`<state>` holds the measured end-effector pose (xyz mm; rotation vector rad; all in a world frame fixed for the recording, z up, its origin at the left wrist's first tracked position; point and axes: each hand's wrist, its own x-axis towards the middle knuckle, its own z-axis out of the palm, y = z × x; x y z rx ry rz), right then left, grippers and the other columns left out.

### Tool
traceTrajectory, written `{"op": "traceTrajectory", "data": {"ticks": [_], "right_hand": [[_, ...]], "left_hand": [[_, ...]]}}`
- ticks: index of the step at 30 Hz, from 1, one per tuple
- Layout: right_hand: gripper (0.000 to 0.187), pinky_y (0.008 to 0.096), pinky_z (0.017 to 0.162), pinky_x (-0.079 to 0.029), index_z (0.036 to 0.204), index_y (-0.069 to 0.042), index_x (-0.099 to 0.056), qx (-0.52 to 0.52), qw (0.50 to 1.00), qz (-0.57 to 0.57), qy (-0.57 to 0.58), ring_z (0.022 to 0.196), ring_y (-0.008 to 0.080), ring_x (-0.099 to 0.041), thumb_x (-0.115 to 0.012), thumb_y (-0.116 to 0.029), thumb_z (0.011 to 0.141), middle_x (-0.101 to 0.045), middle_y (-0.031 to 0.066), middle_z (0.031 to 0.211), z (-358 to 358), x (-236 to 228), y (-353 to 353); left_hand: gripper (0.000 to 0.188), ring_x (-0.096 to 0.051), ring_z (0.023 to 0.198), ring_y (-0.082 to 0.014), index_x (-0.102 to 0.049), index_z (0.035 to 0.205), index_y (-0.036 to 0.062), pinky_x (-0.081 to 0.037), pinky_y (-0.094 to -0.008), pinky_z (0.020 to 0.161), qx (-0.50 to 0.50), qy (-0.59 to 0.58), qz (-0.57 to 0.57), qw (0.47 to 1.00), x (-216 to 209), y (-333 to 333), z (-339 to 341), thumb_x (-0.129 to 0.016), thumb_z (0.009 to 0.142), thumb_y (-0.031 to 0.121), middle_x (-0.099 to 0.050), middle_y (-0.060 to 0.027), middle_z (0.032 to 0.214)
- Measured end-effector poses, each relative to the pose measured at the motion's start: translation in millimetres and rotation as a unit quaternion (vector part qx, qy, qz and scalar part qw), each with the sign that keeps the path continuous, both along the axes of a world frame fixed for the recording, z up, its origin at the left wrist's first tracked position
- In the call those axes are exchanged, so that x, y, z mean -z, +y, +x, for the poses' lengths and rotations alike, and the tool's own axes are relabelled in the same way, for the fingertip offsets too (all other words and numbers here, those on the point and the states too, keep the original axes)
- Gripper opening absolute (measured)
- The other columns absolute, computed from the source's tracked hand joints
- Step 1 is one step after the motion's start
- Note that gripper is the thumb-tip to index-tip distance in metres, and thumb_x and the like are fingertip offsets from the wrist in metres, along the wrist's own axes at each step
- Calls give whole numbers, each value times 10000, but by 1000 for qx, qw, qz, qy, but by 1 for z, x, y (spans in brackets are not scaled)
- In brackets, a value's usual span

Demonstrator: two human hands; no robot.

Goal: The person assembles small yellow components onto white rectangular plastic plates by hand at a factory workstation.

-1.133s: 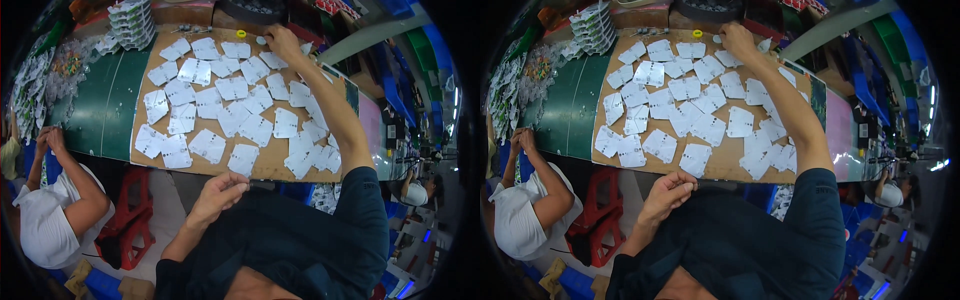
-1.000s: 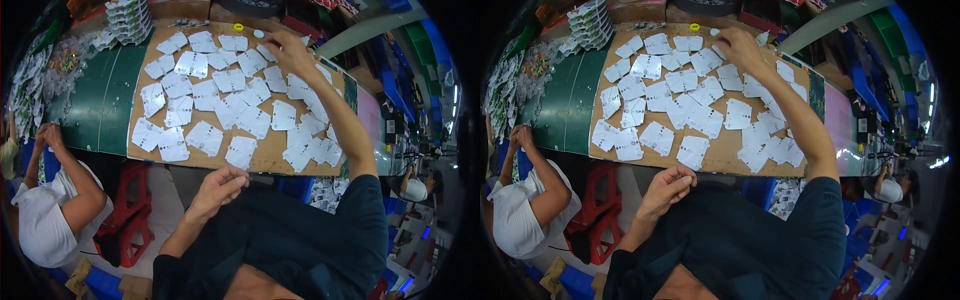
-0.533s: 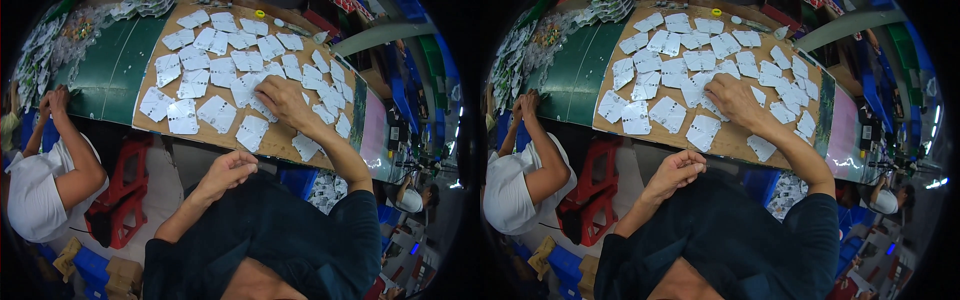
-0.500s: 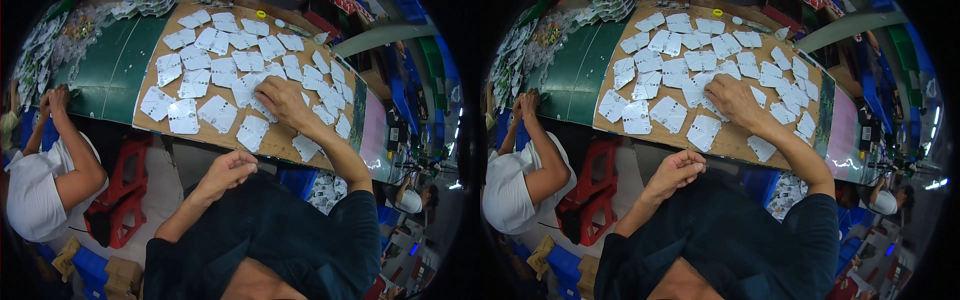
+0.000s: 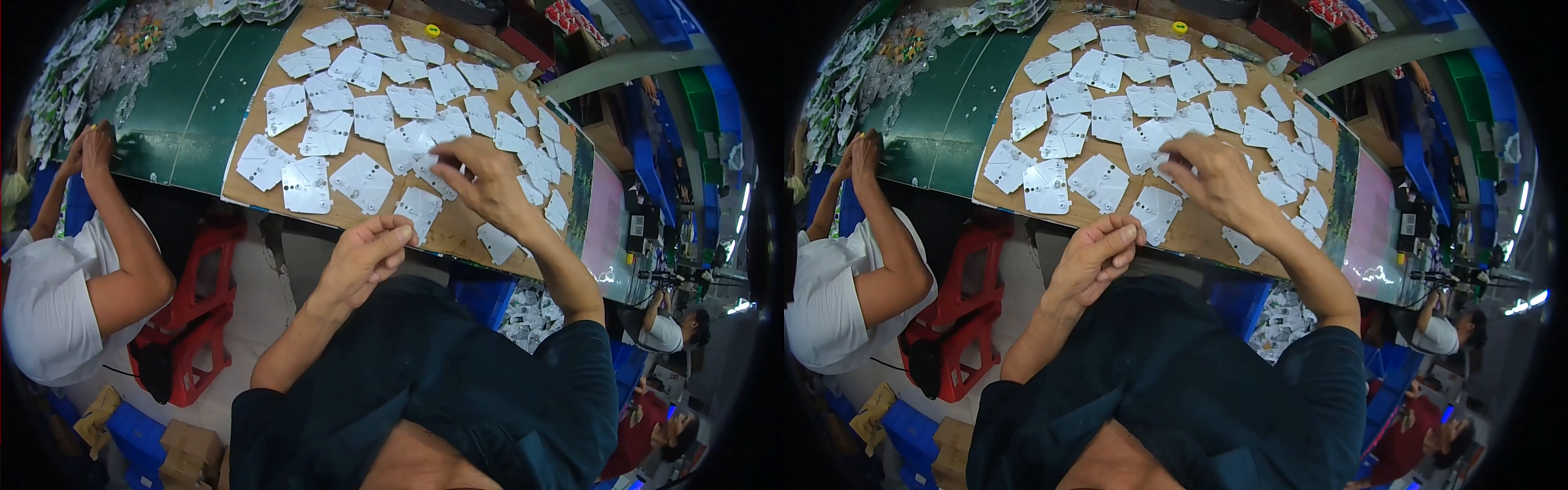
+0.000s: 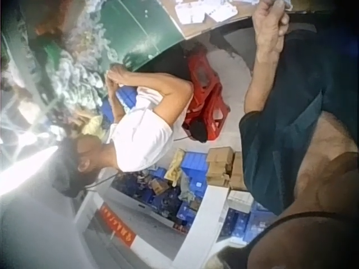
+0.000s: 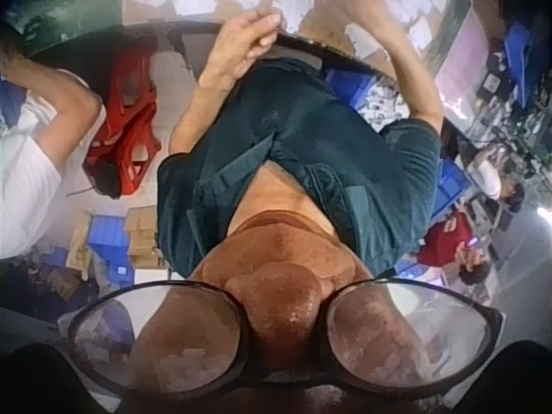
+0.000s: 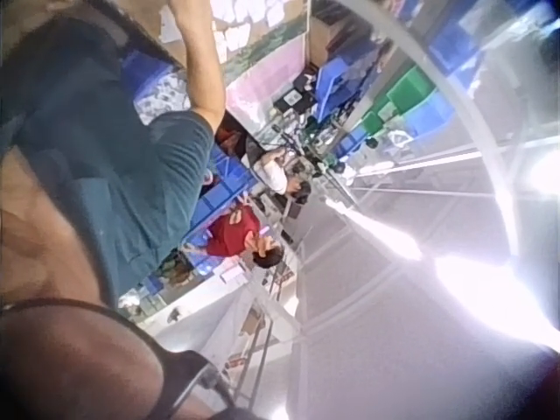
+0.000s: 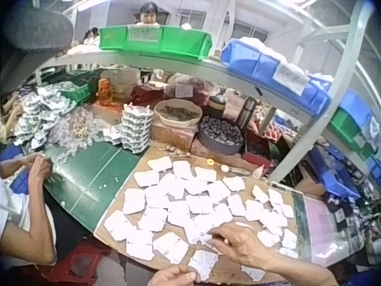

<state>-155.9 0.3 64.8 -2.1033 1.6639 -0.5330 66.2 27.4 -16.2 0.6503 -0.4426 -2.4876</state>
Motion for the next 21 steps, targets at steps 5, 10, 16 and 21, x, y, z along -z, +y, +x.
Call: {"op": "traceTrajectory", "data": {"ticks": [5, 10, 16, 21], "right_hand": [[201, 263, 701, -502, 1028, -7, -674, 3, 968, 154, -199, 798, 115, -631, -715, -114, 862, -686, 69, 863, 9, -7, 31], [204, 263, 702, -506, 1013, -1, -665, -3, 969, 134, -205, 797, 132, -632, -734, -84, 839, -676, 66, 874, 3, -12, 28], [187, 252, 749, -495, 1019, -20, -679, 3, 963, 173, -206, 847, 78, -604, -706, -135, 874, -681, 32, 924, -26, -16, -16], [180, 318, 718, -520, 985, -10, -706, 177, 981, -79, -18, 768, 182, -655, -672, -135, 861, -711, 104, 908, -122, 27, -146]], "left_hand": [[139, -440, 609, -30, -586, 1028, 1, -293, -130, 398, -20, 17, 29, 999, -11, -11, -19, -579, 975, 130, -602, -56, 923], [161, -419, 590, -19, -603, 1040, 12, -275, -137, 407, -40, 19, 27, 999, -12, -18, -30, -611, 960, 151, -620, -18, 887], [217, -496, 738, -74, -559, 1133, -5, -385, -188, 554, -64, 22, 28, 997, -24, -35, -40, -589, 957, 118, -622, -67, 987], [291, -589, 998, -207, -526, 1199, -1, -508, -328, 808, 8, 92, 59, 994, -29, -37, -28, -539, 908, 2, -599, -114, 1095]]}}
